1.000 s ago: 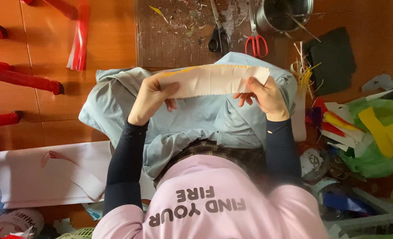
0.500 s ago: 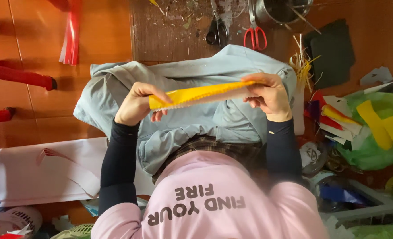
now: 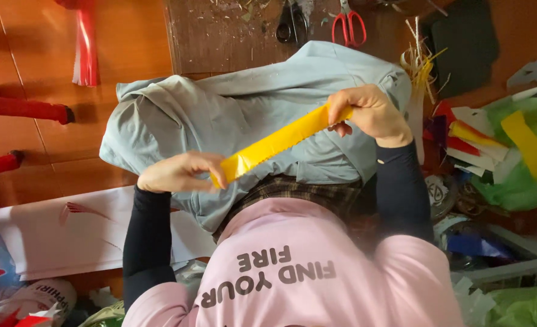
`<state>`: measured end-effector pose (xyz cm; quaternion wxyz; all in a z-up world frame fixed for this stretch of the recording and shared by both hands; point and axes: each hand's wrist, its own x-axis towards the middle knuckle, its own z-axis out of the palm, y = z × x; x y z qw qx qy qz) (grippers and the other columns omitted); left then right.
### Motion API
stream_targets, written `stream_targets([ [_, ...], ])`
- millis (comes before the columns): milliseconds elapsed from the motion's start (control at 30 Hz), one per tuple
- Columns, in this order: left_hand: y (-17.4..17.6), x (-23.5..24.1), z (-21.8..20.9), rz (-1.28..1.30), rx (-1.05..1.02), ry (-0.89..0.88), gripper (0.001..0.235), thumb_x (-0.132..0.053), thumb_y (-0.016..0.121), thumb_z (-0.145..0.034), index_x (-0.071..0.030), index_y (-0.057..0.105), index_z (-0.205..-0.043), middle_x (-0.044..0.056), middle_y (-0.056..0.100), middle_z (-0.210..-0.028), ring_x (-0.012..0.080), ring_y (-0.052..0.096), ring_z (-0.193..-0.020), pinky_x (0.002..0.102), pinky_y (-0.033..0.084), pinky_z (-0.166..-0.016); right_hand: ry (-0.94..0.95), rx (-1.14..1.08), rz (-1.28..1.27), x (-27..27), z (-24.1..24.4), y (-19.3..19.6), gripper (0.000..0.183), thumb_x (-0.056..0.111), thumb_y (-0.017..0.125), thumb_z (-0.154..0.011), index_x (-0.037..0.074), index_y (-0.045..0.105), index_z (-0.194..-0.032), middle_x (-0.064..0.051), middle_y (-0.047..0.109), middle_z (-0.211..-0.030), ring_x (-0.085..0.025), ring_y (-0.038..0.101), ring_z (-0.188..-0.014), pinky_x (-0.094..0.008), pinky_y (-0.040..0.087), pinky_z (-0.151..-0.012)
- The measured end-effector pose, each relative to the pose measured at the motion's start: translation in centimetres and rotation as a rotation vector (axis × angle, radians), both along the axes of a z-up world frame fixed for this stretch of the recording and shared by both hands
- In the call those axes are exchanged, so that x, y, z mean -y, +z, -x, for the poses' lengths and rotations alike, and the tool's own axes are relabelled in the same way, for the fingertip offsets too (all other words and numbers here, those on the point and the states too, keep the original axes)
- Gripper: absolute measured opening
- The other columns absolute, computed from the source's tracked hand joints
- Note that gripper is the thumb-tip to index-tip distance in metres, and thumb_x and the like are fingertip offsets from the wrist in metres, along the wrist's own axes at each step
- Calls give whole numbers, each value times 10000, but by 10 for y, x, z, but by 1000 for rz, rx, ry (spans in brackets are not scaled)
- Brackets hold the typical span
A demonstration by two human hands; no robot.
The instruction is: Cutting strips of paper into specific lengths using scissors.
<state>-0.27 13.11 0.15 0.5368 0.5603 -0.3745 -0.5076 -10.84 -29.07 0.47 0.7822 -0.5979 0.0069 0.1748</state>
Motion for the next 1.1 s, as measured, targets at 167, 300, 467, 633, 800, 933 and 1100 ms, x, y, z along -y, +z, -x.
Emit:
stream_targets([
  [167, 9, 49, 1, 125, -178, -193, 571, -337, 659, -998, -27, 456, -1433, 131, 589, -1338, 241, 549, -1265, 360, 450, -1054, 262, 39, 124, -22, -28, 29, 226, -148, 495, -882, -10, 673, -896, -68, 689, -875, -113, 631, -657, -238, 493, -573],
  [300, 7, 100, 24, -72, -347, -25, 533, -416, 469, -1105, -22, 414, -1461, 91, 586, -1206, 170, 580, -1069, 315, 501, -926, 461, 65, 187, -41, -44, 35, 190, -114, 525, -891, -3, 678, -908, -40, 681, -853, -93, 621, -658, -229, 508, -590],
  [467, 10, 106, 23, -175, -486, -47, 390, -357, 470, -1094, -14, 517, -1273, 33, 615, -922, 100, 631, -761, 261, 541, -692, 478, -16, 207, -35, -51, 38, 218, -92, 527, -881, 8, 716, -921, -21, 700, -871, -96, 598, -634, -238, 481, -562],
  [633, 7, 106, 23, -216, -430, -35, 343, -325, 491, -1097, 4, 572, -1153, 7, 586, -810, 89, 596, -681, 254, 521, -621, 514, -34, 207, -30, -54, 24, 213, -74, 535, -888, 11, 727, -922, -26, 704, -848, -94, 604, -638, -243, 490, -563],
  [800, 1, 107, 27, -278, -483, 42, 284, -285, 529, -1087, -6, 568, -1055, 5, 579, -761, 95, 589, -637, 261, 524, -595, 520, -85, 149, -23, -56, -2, 265, -61, 480, -914, 4, 722, -1002, -46, 696, -850, -100, 622, -648, -260, 509, -579],
  [933, -4, 112, 30, -267, -476, 158, 271, -288, 515, -1085, -20, 551, -1063, 15, 601, -774, 104, 628, -650, 263, 549, -611, 290, -55, 15, -30, -52, -11, 306, 53, 474, -992, 51, 599, -1272, -10, 681, -953, -79, 633, -690, -246, 511, -588],
  [1100, -19, 122, 27, -174, -542, 359, 272, -298, 468, -1092, -33, 532, -1101, 56, 655, -817, 139, 686, -694, 279, 569, -626, 112, -33, -368, -70, -32, -80, 608, 288, 715, -1006, 21, 526, -1519, 18, 640, -1076, -20, 527, -766, -203, 422, -630],
])
